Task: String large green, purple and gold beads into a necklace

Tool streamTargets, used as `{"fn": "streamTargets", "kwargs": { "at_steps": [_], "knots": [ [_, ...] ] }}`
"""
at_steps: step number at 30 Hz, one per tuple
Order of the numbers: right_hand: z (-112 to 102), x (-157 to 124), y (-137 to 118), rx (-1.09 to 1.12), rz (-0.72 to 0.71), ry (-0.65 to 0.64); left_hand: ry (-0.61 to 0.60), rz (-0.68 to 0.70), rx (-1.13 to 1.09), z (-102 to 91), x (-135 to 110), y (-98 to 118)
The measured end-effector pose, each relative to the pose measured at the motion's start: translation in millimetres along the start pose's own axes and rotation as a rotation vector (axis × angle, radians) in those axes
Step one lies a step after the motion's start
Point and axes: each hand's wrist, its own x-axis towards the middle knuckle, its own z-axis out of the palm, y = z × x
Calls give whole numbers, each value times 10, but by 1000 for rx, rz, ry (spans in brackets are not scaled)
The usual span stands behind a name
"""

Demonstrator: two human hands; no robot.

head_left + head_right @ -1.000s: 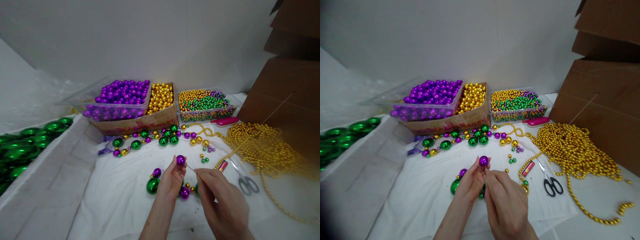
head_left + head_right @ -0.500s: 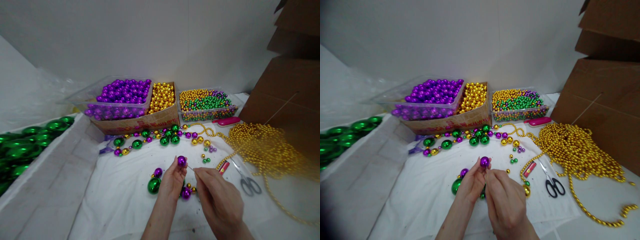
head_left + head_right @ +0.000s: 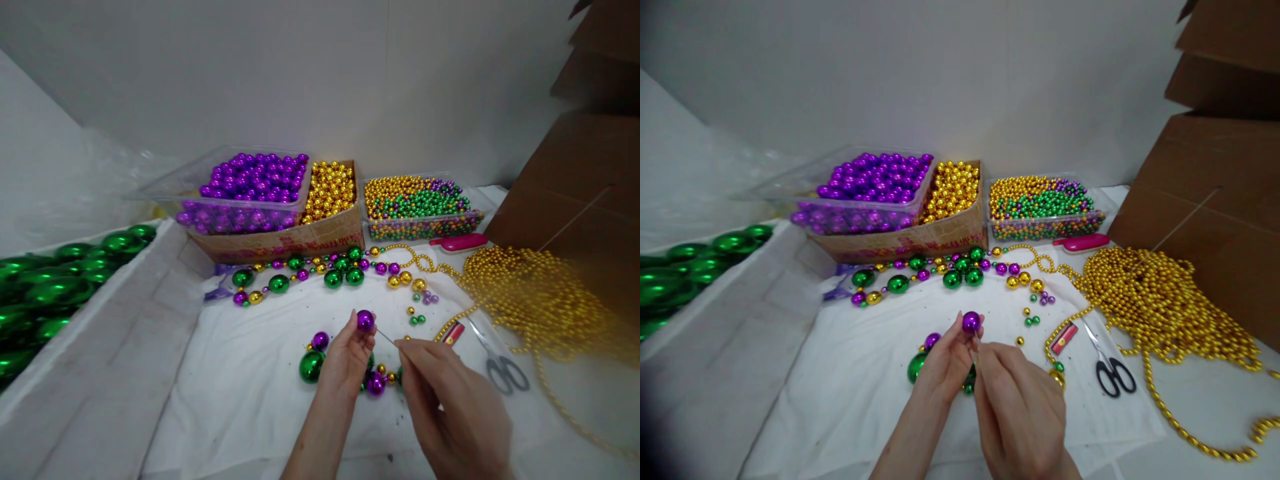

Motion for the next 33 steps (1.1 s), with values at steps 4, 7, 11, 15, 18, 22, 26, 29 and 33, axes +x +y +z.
{"fn": "streamTargets", "kwargs": {
  "at_steps": [4, 7, 11, 15, 18, 22, 26, 29, 33],
  "knots": [
    [-50, -39, 17, 9, 3, -88, 31, 8, -2, 13, -41, 28],
    [-56, -57, 22, 9, 3, -111, 53, 11, -1, 26, -76, 59],
    [-57, -63, 12, -15, -24, -134, 63, 24, -7, 8, -105, 91],
    [-94, -105, -15, -99, -37, -142, 71, 57, 4, -34, -121, 114],
    [-147, -127, -14, -164, -47, -144, 44, 75, 16, -18, -109, 100],
    [-251, -110, 57, -241, -49, -112, 13, 8, 42, 117, -49, -45],
    [-403, -126, 135, -384, 14, -35, -19, -125, 94, 281, -11, -316],
    [-520, -193, 174, -426, 75, -63, -44, -185, 109, 338, -20, -500],
    [-613, -322, 253, -423, 35, -98, -27, -216, 123, 331, -51, -635]
  ]
}}
